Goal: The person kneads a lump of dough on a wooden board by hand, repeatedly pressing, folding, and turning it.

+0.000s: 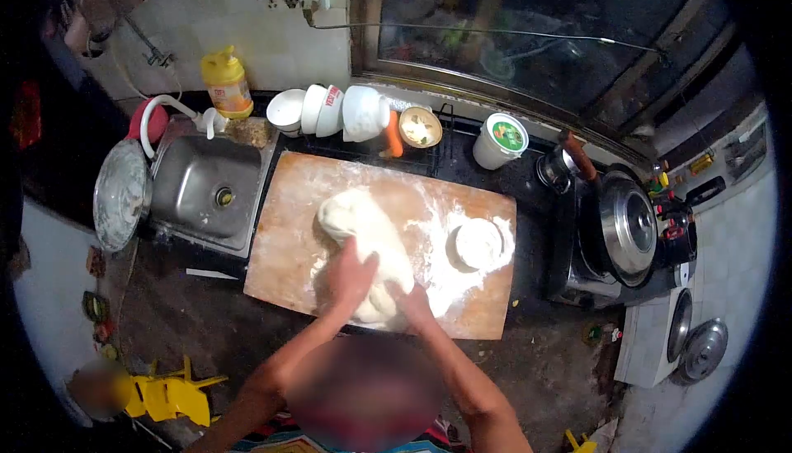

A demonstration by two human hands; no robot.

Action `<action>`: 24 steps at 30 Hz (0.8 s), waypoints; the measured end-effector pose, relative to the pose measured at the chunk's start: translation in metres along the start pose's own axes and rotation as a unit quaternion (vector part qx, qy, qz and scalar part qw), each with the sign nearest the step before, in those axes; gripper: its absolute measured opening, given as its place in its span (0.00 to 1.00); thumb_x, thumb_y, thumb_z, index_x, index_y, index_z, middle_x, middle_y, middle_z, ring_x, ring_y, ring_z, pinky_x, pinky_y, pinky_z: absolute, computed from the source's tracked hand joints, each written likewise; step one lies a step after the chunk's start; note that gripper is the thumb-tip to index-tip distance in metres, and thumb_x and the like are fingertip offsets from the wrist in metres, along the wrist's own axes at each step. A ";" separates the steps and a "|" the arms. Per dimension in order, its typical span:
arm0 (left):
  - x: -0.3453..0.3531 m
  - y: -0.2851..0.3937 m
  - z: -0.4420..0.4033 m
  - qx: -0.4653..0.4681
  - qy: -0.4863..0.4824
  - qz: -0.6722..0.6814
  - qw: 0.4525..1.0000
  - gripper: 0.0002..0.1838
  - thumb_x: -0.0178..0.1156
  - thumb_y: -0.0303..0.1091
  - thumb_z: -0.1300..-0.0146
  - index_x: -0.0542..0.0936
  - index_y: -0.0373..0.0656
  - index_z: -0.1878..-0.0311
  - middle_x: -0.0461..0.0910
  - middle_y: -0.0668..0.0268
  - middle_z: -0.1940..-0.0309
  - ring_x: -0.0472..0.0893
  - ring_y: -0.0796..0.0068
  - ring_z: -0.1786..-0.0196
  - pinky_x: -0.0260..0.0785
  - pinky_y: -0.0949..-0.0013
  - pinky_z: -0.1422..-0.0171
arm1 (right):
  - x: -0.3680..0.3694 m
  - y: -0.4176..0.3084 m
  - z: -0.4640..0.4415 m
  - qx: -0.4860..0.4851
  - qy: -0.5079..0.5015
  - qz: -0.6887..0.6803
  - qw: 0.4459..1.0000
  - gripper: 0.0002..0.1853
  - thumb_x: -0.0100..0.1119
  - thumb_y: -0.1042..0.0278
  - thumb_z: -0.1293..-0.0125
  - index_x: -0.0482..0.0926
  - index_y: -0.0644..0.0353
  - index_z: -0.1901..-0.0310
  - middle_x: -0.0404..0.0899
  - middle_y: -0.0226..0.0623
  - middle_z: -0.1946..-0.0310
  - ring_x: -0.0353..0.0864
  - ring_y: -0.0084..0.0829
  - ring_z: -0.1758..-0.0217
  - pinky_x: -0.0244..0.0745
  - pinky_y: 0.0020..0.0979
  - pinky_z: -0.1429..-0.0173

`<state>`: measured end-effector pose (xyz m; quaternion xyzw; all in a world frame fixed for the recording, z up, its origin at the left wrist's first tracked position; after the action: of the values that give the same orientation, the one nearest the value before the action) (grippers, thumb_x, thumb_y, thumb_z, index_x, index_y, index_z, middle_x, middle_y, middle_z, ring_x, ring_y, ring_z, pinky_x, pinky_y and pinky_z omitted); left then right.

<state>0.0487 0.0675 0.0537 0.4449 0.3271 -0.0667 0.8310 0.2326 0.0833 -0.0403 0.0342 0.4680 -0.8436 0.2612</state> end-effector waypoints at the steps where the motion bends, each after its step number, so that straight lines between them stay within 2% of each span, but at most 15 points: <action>1: 0.008 0.012 0.000 0.026 -0.017 -0.041 0.999 0.31 0.60 0.49 0.38 0.70 0.42 0.36 0.79 0.46 0.45 0.79 0.44 0.44 0.70 0.48 0.40 | -0.009 0.003 0.001 0.005 0.006 0.114 0.993 0.20 0.68 0.64 0.41 0.79 0.69 0.51 0.84 0.45 0.60 0.83 0.33 0.60 0.78 0.33 0.56; 3: 0.033 0.027 -0.002 0.095 -0.045 -0.096 0.990 0.32 0.55 0.52 0.36 0.69 0.42 0.34 0.77 0.45 0.43 0.79 0.43 0.44 0.67 0.47 0.37 | -0.036 -0.015 0.013 -0.094 0.101 0.162 0.977 0.21 0.67 0.62 0.41 0.77 0.68 0.51 0.82 0.47 0.61 0.83 0.36 0.61 0.78 0.36 0.56; 4: 0.038 0.034 -0.002 0.110 -0.061 -0.080 0.989 0.30 0.55 0.50 0.35 0.69 0.41 0.37 0.78 0.44 0.46 0.79 0.42 0.45 0.68 0.47 0.39 | -0.048 -0.033 0.021 -0.146 0.149 0.187 0.960 0.21 0.66 0.61 0.41 0.77 0.68 0.51 0.82 0.47 0.62 0.83 0.37 0.61 0.78 0.37 0.56; 5: 0.043 0.041 -0.002 0.126 -0.076 -0.063 0.987 0.27 0.54 0.49 0.35 0.70 0.40 0.39 0.78 0.42 0.48 0.79 0.42 0.46 0.69 0.46 0.41 | -0.055 -0.057 0.033 -0.238 0.201 0.250 0.917 0.19 0.63 0.63 0.40 0.76 0.67 0.51 0.81 0.51 0.64 0.82 0.45 0.63 0.77 0.39 0.56; 6: 0.046 0.046 -0.002 0.140 -0.093 -0.048 0.985 0.25 0.54 0.47 0.34 0.70 0.38 0.41 0.78 0.41 0.50 0.79 0.41 0.47 0.70 0.45 0.43 | -0.054 -0.072 0.035 -0.234 0.181 0.253 0.921 0.18 0.62 0.63 0.38 0.77 0.66 0.51 0.81 0.53 0.65 0.82 0.48 0.63 0.78 0.41 0.56; 8: 0.032 0.041 -0.005 0.116 -0.152 0.000 0.982 0.24 0.53 0.47 0.34 0.72 0.36 0.44 0.78 0.42 0.48 0.79 0.41 0.47 0.69 0.45 0.41 | -0.040 -0.103 0.028 -0.225 0.143 0.253 0.930 0.15 0.59 0.63 0.36 0.77 0.64 0.52 0.80 0.57 0.66 0.82 0.53 0.64 0.78 0.44 0.57; 9: 0.017 0.034 -0.007 0.103 -0.182 0.022 0.978 0.24 0.53 0.46 0.33 0.73 0.35 0.45 0.78 0.43 0.48 0.79 0.41 0.47 0.69 0.46 0.41 | -0.027 -0.105 0.018 -0.198 0.116 0.332 0.915 0.12 0.54 0.62 0.32 0.77 0.62 0.55 0.80 0.59 0.69 0.81 0.57 0.65 0.78 0.48 0.58; 10: 0.004 0.029 -0.011 0.090 -0.213 0.043 0.972 0.24 0.52 0.46 0.33 0.74 0.34 0.46 0.78 0.43 0.47 0.79 0.41 0.47 0.68 0.46 0.40 | -0.013 -0.097 0.006 -0.240 0.099 0.380 0.888 0.14 0.50 0.60 0.30 0.77 0.63 0.59 0.81 0.57 0.72 0.82 0.57 0.66 0.78 0.50 0.58; 12: -0.035 0.019 -0.034 0.024 -0.124 0.066 0.990 0.24 0.54 0.47 0.33 0.77 0.35 0.46 0.75 0.43 0.42 0.77 0.44 0.43 0.67 0.49 0.38 | 0.007 -0.093 -0.018 -0.255 0.033 0.455 0.853 0.16 0.47 0.59 0.29 0.77 0.66 0.62 0.82 0.55 0.72 0.84 0.54 0.67 0.79 0.50 0.60; 14: -0.049 0.010 -0.084 0.116 -0.018 0.004 0.993 0.31 0.59 0.52 0.36 0.74 0.41 0.37 0.68 0.43 0.34 0.69 0.47 0.32 0.64 0.55 0.31 | 0.021 -0.096 -0.036 -0.267 0.040 0.430 0.861 0.18 0.46 0.58 0.29 0.78 0.67 0.65 0.82 0.54 0.73 0.84 0.52 0.69 0.79 0.50 0.61; 17: -0.029 0.024 -0.151 0.183 -0.098 -0.004 0.978 0.41 0.62 0.61 0.41 0.68 0.47 0.29 0.59 0.43 0.27 0.58 0.45 0.24 0.57 0.57 0.24 | 0.046 -0.111 -0.059 -0.263 0.011 0.437 0.860 0.21 0.44 0.59 0.29 0.79 0.66 0.72 0.82 0.54 0.74 0.84 0.52 0.71 0.79 0.51 0.62; 19: -0.013 0.036 -0.169 0.136 -0.158 -0.109 0.972 0.47 0.63 0.63 0.43 0.64 0.45 0.26 0.57 0.45 0.26 0.59 0.47 0.24 0.54 0.55 0.23 | 0.059 -0.140 -0.063 -0.239 -0.022 0.417 0.877 0.22 0.45 0.59 0.32 0.81 0.65 0.76 0.82 0.57 0.73 0.84 0.55 0.69 0.79 0.52 0.60; 20: -0.005 0.042 -0.176 0.113 -0.185 -0.161 0.963 0.49 0.63 0.64 0.44 0.62 0.44 0.25 0.56 0.46 0.25 0.59 0.48 0.24 0.53 0.55 0.22 | 0.063 -0.149 -0.071 -0.233 -0.016 0.423 0.875 0.22 0.45 0.59 0.32 0.82 0.65 0.76 0.82 0.57 0.73 0.84 0.56 0.68 0.79 0.52 0.59; 22: -0.003 0.047 -0.192 0.118 -0.156 -0.144 0.970 0.48 0.61 0.66 0.44 0.65 0.45 0.26 0.57 0.44 0.25 0.59 0.47 0.24 0.53 0.53 0.22 | 0.068 -0.160 -0.085 -0.225 -0.003 0.429 0.875 0.22 0.46 0.57 0.33 0.83 0.65 0.75 0.82 0.57 0.72 0.84 0.58 0.66 0.79 0.53 0.57; 24: 0.008 0.039 -0.201 0.133 -0.130 -0.131 0.974 0.47 0.62 0.65 0.44 0.66 0.46 0.27 0.57 0.44 0.26 0.60 0.46 0.25 0.54 0.54 0.22 | 0.066 -0.148 -0.096 -0.229 -0.067 0.402 0.884 0.25 0.50 0.50 0.34 0.84 0.69 0.68 0.83 0.58 0.71 0.84 0.53 0.70 0.79 0.50 0.57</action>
<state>-0.0269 0.2494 -0.0017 0.4920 0.2599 -0.2753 0.7840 0.0881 0.1968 0.0008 0.1020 0.5761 -0.5357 0.6089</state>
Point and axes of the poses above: each hand's wrist, its own z-axis away from the middle knuckle, its own x-axis out of the palm, y = z × x, the point moved 5 cm from there along -z, towards the middle knuckle
